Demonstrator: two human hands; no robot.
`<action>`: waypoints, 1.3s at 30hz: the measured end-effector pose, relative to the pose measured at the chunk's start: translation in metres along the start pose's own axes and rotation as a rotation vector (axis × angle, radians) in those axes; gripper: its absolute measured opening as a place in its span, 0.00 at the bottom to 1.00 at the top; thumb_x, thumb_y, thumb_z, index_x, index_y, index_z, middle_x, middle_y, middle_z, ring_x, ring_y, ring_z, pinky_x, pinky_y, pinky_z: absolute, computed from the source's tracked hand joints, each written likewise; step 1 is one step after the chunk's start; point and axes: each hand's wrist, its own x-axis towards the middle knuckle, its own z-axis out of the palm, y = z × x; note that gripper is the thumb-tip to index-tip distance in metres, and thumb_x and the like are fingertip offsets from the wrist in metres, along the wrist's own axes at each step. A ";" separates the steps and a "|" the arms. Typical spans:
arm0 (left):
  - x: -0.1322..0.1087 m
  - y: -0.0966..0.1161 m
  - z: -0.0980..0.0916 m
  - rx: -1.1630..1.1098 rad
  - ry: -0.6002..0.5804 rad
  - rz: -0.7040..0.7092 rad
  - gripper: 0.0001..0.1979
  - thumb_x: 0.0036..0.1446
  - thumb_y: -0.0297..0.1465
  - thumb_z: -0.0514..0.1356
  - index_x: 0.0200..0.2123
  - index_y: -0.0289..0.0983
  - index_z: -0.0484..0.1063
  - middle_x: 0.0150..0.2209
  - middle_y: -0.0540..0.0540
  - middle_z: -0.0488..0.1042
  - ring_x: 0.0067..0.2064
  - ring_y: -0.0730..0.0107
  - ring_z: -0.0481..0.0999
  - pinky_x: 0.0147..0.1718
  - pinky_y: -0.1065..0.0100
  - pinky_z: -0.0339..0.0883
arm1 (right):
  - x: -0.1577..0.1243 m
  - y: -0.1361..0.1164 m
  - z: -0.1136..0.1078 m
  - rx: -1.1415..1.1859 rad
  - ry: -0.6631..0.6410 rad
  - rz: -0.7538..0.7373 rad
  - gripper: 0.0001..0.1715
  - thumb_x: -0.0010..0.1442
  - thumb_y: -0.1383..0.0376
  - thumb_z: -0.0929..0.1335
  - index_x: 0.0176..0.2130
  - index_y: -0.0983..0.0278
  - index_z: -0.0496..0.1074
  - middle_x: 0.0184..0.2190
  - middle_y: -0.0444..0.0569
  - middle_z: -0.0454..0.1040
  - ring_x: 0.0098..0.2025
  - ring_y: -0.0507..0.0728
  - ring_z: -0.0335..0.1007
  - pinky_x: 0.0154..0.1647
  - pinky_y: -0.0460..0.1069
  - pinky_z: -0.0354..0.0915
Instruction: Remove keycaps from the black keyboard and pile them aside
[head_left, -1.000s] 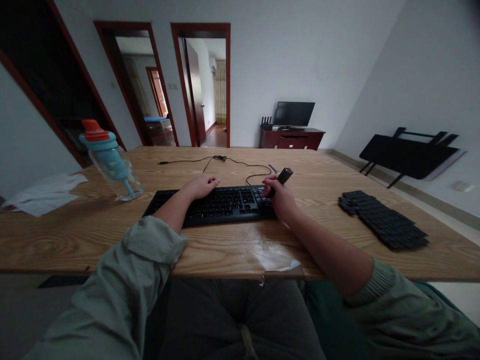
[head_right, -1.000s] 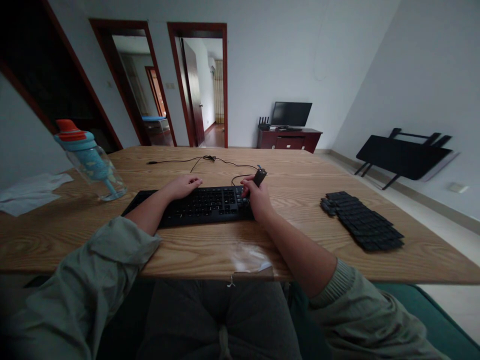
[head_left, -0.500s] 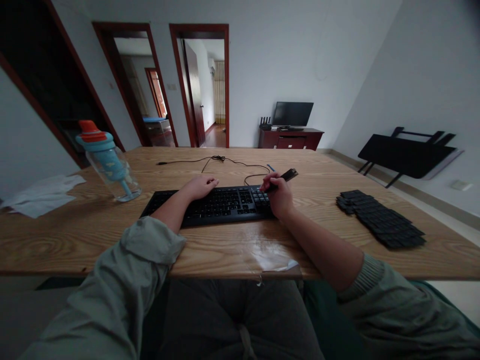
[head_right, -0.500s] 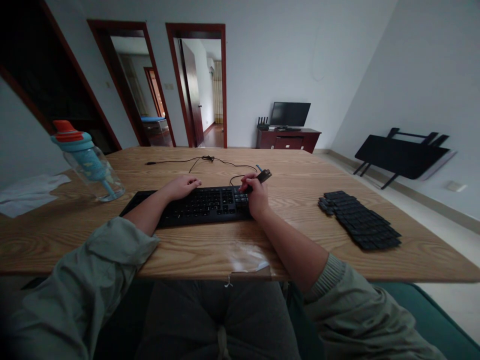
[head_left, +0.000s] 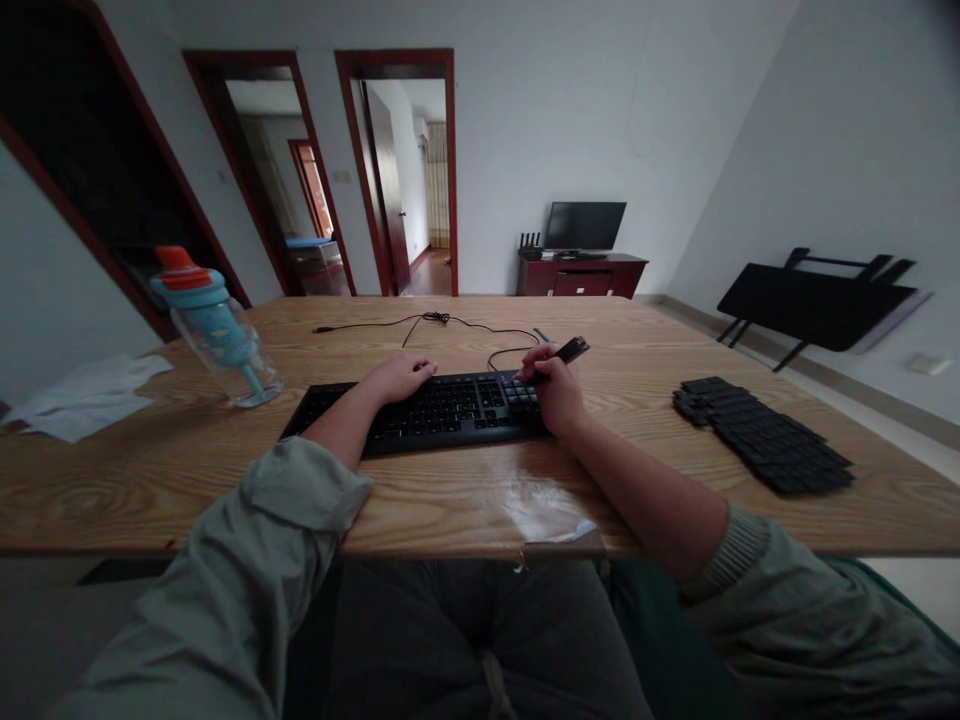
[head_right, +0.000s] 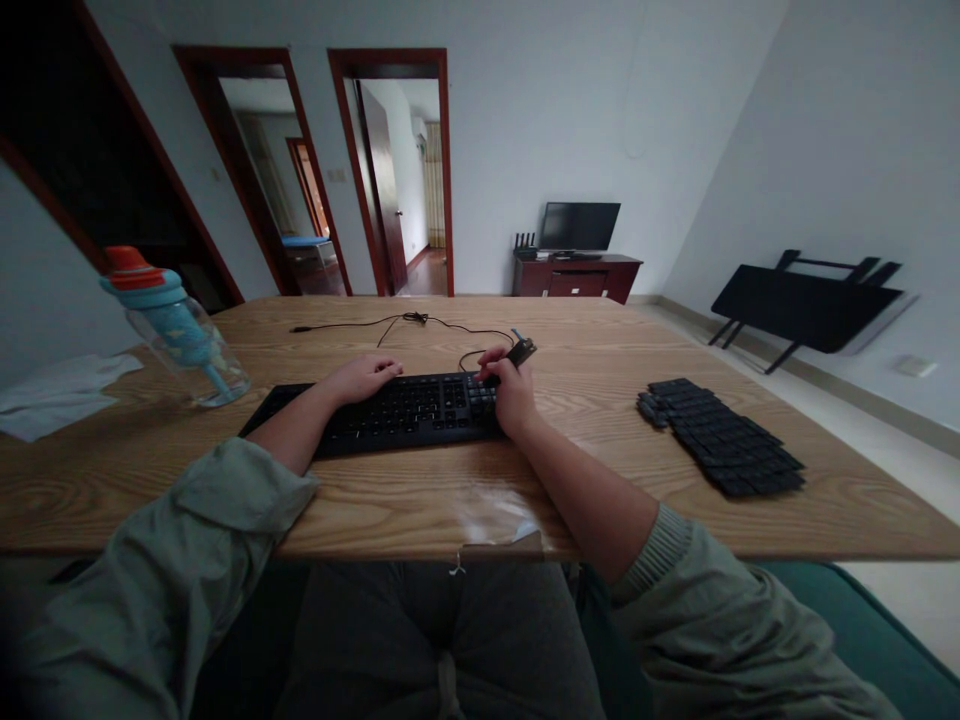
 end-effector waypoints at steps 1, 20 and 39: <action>0.000 0.000 0.000 -0.006 -0.002 -0.001 0.21 0.64 0.45 0.48 0.33 0.38 0.73 0.38 0.42 0.79 0.41 0.57 0.75 0.42 0.62 0.64 | 0.001 -0.001 0.001 0.003 0.003 -0.001 0.08 0.48 0.59 0.63 0.30 0.58 0.66 0.24 0.42 0.62 0.29 0.56 0.67 0.39 0.53 0.67; -0.017 0.106 0.006 0.122 0.079 0.403 0.15 0.62 0.42 0.60 0.43 0.39 0.79 0.42 0.42 0.80 0.44 0.56 0.77 0.45 0.61 0.67 | 0.001 -0.007 0.001 -0.092 0.032 -0.026 0.10 0.49 0.59 0.67 0.33 0.59 0.71 0.24 0.43 0.68 0.29 0.56 0.65 0.34 0.52 0.62; -0.007 0.151 0.038 0.062 -0.007 0.378 0.12 0.62 0.35 0.58 0.41 0.40 0.81 0.41 0.47 0.82 0.41 0.61 0.80 0.39 0.66 0.69 | 0.006 -0.004 -0.005 0.025 0.048 -0.036 0.10 0.49 0.59 0.68 0.32 0.60 0.72 0.23 0.42 0.68 0.29 0.55 0.63 0.33 0.51 0.59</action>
